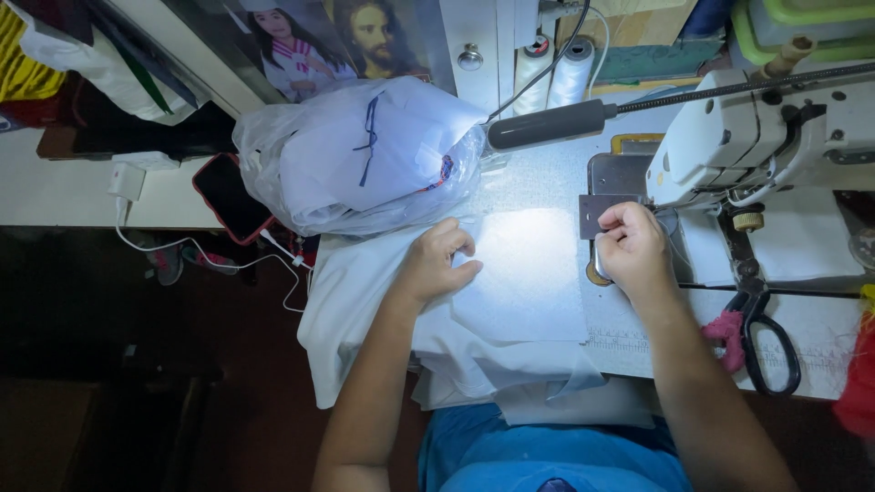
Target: The person is using scissors to cut a piece of white fabric on a sewing table next to an industrial sewing machine.
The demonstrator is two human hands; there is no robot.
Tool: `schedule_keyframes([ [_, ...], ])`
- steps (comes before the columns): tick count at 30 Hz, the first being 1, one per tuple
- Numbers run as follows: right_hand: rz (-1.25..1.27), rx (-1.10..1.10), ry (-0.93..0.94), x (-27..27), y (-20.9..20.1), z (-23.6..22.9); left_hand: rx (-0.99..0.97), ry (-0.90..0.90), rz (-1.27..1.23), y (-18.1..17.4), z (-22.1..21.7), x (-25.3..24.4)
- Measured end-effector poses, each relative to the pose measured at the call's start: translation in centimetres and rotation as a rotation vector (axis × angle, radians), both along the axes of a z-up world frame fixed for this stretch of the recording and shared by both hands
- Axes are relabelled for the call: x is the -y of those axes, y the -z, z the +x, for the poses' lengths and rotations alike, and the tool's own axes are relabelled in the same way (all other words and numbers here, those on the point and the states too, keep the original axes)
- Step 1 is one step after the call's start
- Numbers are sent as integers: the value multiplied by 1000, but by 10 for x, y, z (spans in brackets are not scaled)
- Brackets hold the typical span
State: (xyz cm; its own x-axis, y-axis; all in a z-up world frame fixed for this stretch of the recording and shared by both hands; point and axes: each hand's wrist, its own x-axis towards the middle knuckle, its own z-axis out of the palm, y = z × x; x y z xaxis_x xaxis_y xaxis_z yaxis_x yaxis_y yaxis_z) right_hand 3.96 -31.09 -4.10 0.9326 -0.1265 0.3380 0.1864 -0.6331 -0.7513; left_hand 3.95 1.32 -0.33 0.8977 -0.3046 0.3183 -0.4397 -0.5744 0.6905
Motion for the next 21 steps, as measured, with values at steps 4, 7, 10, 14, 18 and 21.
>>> schedule_keyframes([
  [4,-301,227,-5,-15,-2,-4,6,8,2,-4,0,-1],
  [7,-375,438,-253,-39,-21,-15,1,20,35,-1,3,-3],
  [10,-473,352,-236,-41,-35,-27,-31,10,1,1,5,-4],
  [14,-159,-61,-116,-22,-78,-57,-68,11,-84,0,5,-6],
  [18,-463,-510,-143,-27,-90,-93,-66,34,-208,2,7,-7],
  [21,-584,-403,-180,-40,-95,-100,-170,19,-359,24,14,-15],
])
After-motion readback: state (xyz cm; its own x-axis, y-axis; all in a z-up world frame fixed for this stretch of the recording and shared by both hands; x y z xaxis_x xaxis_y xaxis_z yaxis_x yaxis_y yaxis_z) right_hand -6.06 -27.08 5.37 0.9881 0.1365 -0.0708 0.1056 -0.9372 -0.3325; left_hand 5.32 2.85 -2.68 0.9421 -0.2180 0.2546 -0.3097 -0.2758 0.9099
